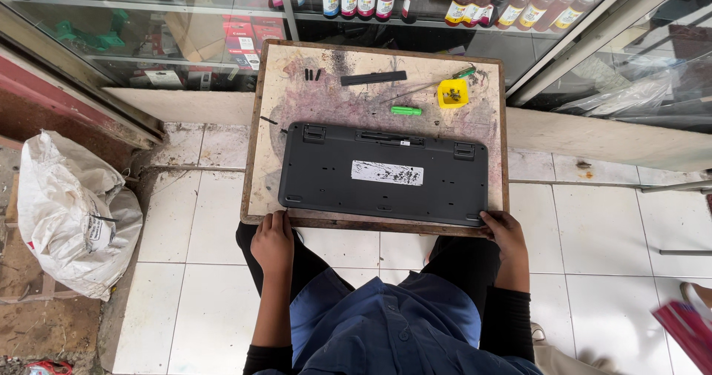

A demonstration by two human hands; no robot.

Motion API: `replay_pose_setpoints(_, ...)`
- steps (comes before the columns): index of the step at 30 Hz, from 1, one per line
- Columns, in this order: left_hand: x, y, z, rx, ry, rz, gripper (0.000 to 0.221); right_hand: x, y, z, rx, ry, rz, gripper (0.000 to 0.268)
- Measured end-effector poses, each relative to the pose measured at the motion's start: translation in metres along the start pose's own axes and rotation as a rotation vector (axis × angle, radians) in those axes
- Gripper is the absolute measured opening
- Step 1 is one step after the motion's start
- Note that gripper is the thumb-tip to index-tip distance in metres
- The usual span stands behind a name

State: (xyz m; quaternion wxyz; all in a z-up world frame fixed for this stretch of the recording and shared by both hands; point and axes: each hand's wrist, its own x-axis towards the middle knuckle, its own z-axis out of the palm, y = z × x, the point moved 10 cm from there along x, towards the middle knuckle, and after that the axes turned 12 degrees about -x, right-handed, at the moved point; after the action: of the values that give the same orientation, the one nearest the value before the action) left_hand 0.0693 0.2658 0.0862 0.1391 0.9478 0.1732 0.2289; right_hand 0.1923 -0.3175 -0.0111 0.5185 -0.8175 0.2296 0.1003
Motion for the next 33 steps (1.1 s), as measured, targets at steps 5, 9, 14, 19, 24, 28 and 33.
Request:
replay_pose_setpoints(5,0.011,-0.002,-0.005,-0.174,-0.126,-0.081,0.016,-0.005,-0.005,0.0,0.004,0.003,-0.006,0.052)
replay_pose_setpoints(9,0.018,-0.025,0.015,-0.503,-0.262,-0.174,0.023,-0.003,-0.004,-0.001,0.003,0.006,-0.006,0.049)
replay_pose_setpoints(14,0.011,-0.064,0.054,-0.72,-0.327,-0.253,0.024,0.002,0.0,0.0,0.002,-0.007,-0.013,0.051)
replay_pose_setpoints(19,0.012,-0.055,0.05,-0.826,-0.392,-0.305,0.025,0.006,0.004,0.002,0.011,-0.011,-0.032,0.052)
replay_pose_setpoints(24,0.016,-0.034,0.014,-0.641,-0.248,-0.253,0.02,0.008,0.006,0.001,0.011,-0.007,-0.025,0.049)
replay_pose_setpoints(28,0.012,-0.01,-0.001,-0.493,-0.189,-0.163,0.02,0.004,0.004,0.001,0.01,-0.007,-0.028,0.049)
replay_pose_setpoints(33,-0.003,0.003,-0.001,-0.196,0.065,0.109,0.013,0.001,-0.002,0.0,-0.005,-0.009,-0.037,0.047)
